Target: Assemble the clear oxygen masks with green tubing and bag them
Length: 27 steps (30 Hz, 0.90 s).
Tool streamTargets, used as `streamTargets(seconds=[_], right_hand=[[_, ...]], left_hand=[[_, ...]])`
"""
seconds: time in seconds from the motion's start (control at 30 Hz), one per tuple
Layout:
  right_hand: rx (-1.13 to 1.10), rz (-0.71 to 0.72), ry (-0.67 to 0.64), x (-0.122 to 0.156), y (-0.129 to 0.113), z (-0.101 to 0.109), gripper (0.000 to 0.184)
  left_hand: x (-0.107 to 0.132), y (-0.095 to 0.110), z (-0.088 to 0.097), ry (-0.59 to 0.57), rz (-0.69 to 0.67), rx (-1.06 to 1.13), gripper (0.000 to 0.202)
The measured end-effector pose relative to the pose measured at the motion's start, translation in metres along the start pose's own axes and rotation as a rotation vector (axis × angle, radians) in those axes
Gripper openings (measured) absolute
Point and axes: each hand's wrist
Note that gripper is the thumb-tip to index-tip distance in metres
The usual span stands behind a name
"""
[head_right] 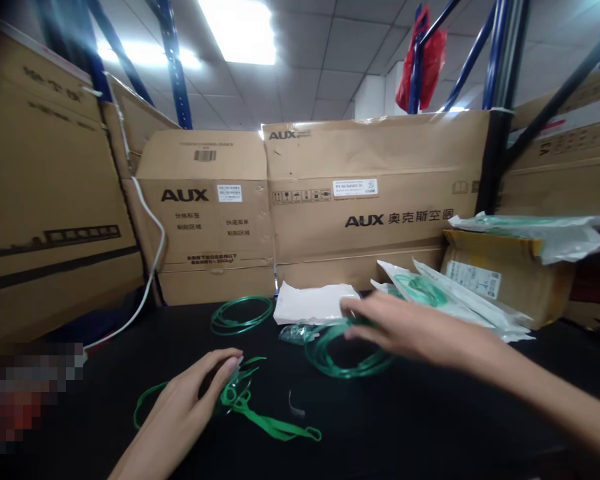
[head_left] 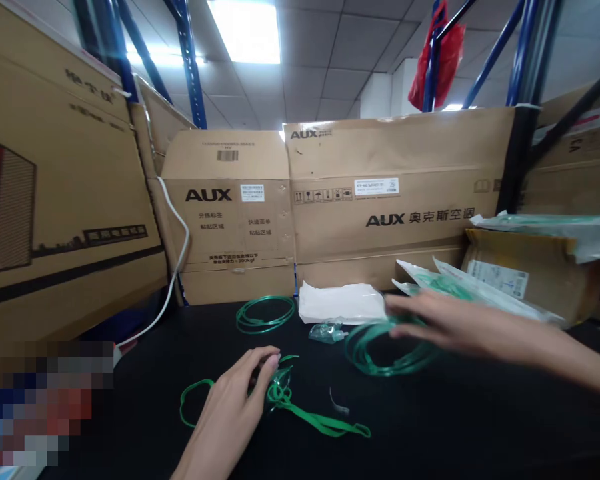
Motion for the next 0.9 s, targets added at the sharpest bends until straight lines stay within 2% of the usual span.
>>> streamTargets(seconds=[0.03,0.1,0.17,0.27,0.37,0.47,0.57,0.63,0.73,0.83,0.9], right_hand=[[0.032,0.055,-0.131,-0.034,-0.013,0.014,0.008],[0.051,0.114,-0.277,-0.099,-0.033,0.034,0.016],[0.083,0.151,-0.308,-0.156,-0.047,0.040,0.024],[0.099,0.193,-0.214,-0.215,-0.063,0.024,0.016],[0.110,0.204,-0.186,-0.237,-0.080,-0.019,0.021],[0.121,0.223,-0.273,-0.224,-0.091,-0.071,0.024],[0.070,0.277,-0.329,-0.184,-0.094,-0.107,0.034],[0.023,0.311,-0.384,-0.151,-0.093,-0.119,0.042],[-0.013,0.313,-0.475,-0.111,-0.091,-0.124,0.060],[-0.033,0.301,-0.497,-0.091,-0.091,-0.127,0.068],[-0.049,0.305,-0.483,-0.085,-0.093,-0.130,0.066]], left_hand=[[0.001,-0.001,0.000,0.000,-0.012,-0.004,0.034],[0.002,-0.003,0.001,-0.005,-0.024,-0.008,0.033],[0.004,-0.005,0.002,-0.004,-0.014,-0.009,0.033],[0.005,-0.005,0.003,0.001,-0.004,-0.008,0.033],[0.005,-0.003,0.003,0.000,-0.015,0.000,0.035],[0.008,-0.007,0.005,0.043,-0.033,-0.010,0.037],[0.016,-0.021,0.014,0.097,-0.046,-0.066,0.040],[0.024,-0.035,0.022,0.097,-0.052,-0.135,0.042],[0.034,-0.056,0.031,0.056,-0.057,-0.229,0.045],[0.036,-0.069,0.034,0.017,-0.103,-0.265,0.045],[0.034,-0.074,0.035,0.000,-0.145,-0.287,0.042]])
Point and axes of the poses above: each hand's wrist, its own x-axis away from the middle knuckle, its own z-axis out of the back of the hand, y = z × x, and after that the axes turned 4 degrees about -y, right-handed
